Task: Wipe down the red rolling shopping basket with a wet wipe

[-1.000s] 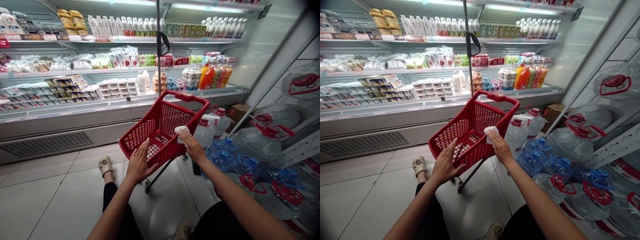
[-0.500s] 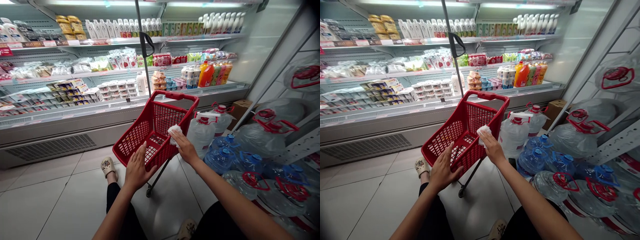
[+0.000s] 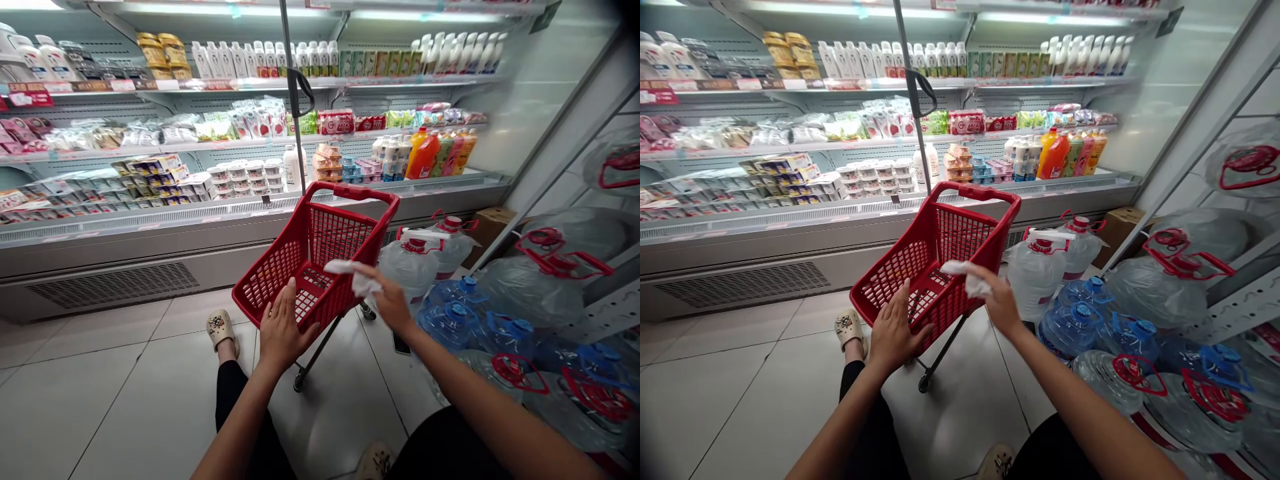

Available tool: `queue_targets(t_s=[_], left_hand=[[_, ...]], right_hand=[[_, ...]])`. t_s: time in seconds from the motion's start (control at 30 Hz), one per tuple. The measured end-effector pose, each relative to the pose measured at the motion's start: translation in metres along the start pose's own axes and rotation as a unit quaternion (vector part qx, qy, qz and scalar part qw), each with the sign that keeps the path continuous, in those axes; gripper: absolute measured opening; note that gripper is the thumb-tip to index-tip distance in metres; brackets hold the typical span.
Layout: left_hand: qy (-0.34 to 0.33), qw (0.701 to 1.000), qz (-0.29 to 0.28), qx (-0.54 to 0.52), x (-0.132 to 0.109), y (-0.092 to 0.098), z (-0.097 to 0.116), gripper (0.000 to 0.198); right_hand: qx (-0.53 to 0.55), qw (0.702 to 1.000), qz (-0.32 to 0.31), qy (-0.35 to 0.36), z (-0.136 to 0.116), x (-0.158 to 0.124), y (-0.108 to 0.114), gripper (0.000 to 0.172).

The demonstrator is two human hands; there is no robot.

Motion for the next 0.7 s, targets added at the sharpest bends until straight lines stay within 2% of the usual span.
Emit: queue_targets(t_s=[0.07, 0.13, 0.2, 0.27, 0.37, 0.43, 0.5, 0.57, 0.63, 0.7], left_hand=[[0.013, 1.000, 0.018, 0.013, 0.000, 0.000, 0.003, 0.104], [0.019, 0.999, 0.025, 0.018, 0.001, -0.002, 0.007, 0.101], [0.023, 0.999, 0.027, 0.017, 0.002, -0.005, 0.011, 0.100], [0.026, 0.999, 0.026, 0.014, 0.003, -0.008, 0.016, 0.100], [0.032, 0.999, 0.027, 0.007, 0.004, -0.012, 0.023, 0.100], [0.040, 0.999, 0.027, 0.004, 0.003, -0.014, 0.026, 0.098], [0.042, 0.999, 0.023, -0.006, 0.002, -0.014, 0.028, 0.100], [0.018, 0.999, 0.003, -0.033, 0.001, -0.011, 0.029, 0.108], [-0.039, 0.996, -0.045, -0.067, 0.000, -0.005, 0.026, 0.118], [-0.097, 0.986, -0.105, -0.079, 0.000, 0.002, 0.017, 0.122]], right_hand=[[-0.088, 0.994, 0.060, -0.002, 0.022, 0.024, 0.019, 0.077], [-0.165, 0.985, 0.033, 0.030, 0.038, 0.040, 0.018, 0.082], [-0.206, 0.977, -0.023, 0.058, 0.048, 0.045, -0.001, 0.086], [-0.214, 0.973, -0.049, 0.064, 0.048, 0.038, -0.027, 0.085], [-0.203, 0.975, -0.052, 0.069, 0.032, 0.014, -0.062, 0.078], [-0.181, 0.977, -0.069, 0.092, 0.016, -0.002, -0.073, 0.074], [-0.158, 0.973, -0.099, 0.133, 0.005, -0.011, -0.074, 0.068], [-0.152, 0.965, -0.128, 0.173, 0.006, -0.012, -0.066, 0.062], [-0.167, 0.957, -0.137, 0.193, 0.018, -0.005, -0.053, 0.056], [-0.192, 0.957, -0.125, 0.180, 0.037, 0.008, -0.040, 0.052]])
Point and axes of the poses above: each hand's wrist, its own x-axis towards the middle knuckle, its own y-axis out of the back of the hand, z = x × y, the point moved 3 cm from there along x, towards the middle knuckle, and after that the axes turned 7 degrees about -x, right-handed, at the moved point
